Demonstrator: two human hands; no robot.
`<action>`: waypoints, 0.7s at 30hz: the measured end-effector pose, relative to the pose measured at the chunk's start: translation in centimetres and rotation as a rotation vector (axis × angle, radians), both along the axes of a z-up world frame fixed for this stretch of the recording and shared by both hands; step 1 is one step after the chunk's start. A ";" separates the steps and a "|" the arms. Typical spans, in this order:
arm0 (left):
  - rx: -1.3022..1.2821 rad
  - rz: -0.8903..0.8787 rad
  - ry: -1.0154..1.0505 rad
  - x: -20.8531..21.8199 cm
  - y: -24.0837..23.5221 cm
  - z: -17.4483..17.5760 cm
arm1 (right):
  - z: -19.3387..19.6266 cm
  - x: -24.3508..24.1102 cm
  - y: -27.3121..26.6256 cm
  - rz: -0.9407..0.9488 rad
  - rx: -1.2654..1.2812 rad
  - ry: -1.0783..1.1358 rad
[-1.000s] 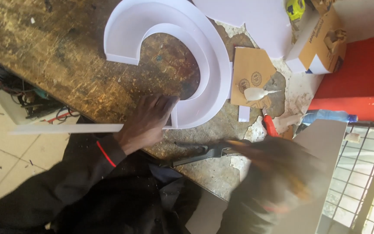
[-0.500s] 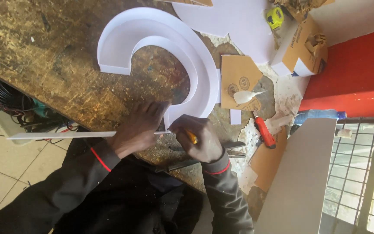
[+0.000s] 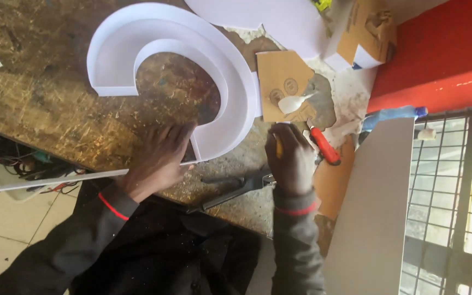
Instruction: Assembling a 3D plastic letter by gluing a side strip to the face, marking with a pencil, and trimming with a utility knife.
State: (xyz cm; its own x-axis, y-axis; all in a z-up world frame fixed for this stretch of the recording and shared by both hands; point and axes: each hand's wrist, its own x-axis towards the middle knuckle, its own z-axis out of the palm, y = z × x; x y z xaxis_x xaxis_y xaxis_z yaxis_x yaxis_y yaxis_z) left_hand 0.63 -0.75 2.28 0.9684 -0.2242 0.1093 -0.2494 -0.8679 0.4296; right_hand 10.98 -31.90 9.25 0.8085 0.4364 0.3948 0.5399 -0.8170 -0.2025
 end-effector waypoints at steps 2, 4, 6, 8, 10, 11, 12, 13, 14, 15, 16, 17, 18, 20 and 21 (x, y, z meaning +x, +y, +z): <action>0.024 -0.007 0.041 0.2 0.0 0.0 | -4.5 0.9 -1.1 -0.038 -0.029 0.077; 0.052 -0.010 0.069 0.3 0.5 0.7 | -6.2 1.0 -1.0 -0.072 -0.055 0.141; 0.036 -0.042 0.068 0.4 1.3 1.8 | -5.3 0.1 0.2 -0.062 -0.181 0.352; 0.043 -0.056 0.064 0.8 1.9 1.9 | -2.3 -1.4 3.0 -0.007 -0.191 0.320; 0.046 -0.068 0.080 0.8 2.3 1.7 | -0.4 -3.2 5.8 0.052 -0.206 0.305; 0.050 -0.061 0.103 0.7 2.2 1.5 | 0.3 -4.1 7.1 0.259 -0.081 0.432; 0.055 -0.054 0.127 0.6 2.2 1.2 | 0.9 -5.1 8.5 0.467 0.046 0.556; 0.055 -0.059 0.136 0.5 2.3 0.7 | 0.1 -5.2 9.5 0.462 0.050 0.565; 0.039 -0.061 0.129 0.5 2.3 0.2 | -0.7 -5.4 10.6 0.514 -0.103 0.586; 0.024 -0.059 0.113 0.8 2.5 -0.2 | -1.3 -5.1 11.7 0.566 -0.260 0.596; 0.024 -0.062 0.112 0.7 2.3 -0.4 | -2.4 -4.8 11.7 0.563 -0.259 0.595; 0.013 -0.060 0.091 0.5 2.3 -0.4 | -3.5 -4.3 11.8 0.549 -0.307 0.577; 0.003 -0.059 0.071 0.4 2.3 -0.6 | -4.7 -3.8 12.0 0.535 -0.353 0.559; -0.011 -0.053 0.094 0.2 2.3 -0.3 | -3.0 -4.4 12.1 0.542 -0.310 0.564; -0.024 -0.058 0.106 0.4 2.4 -0.2 | -2.2 -4.5 12.1 0.538 -0.265 0.559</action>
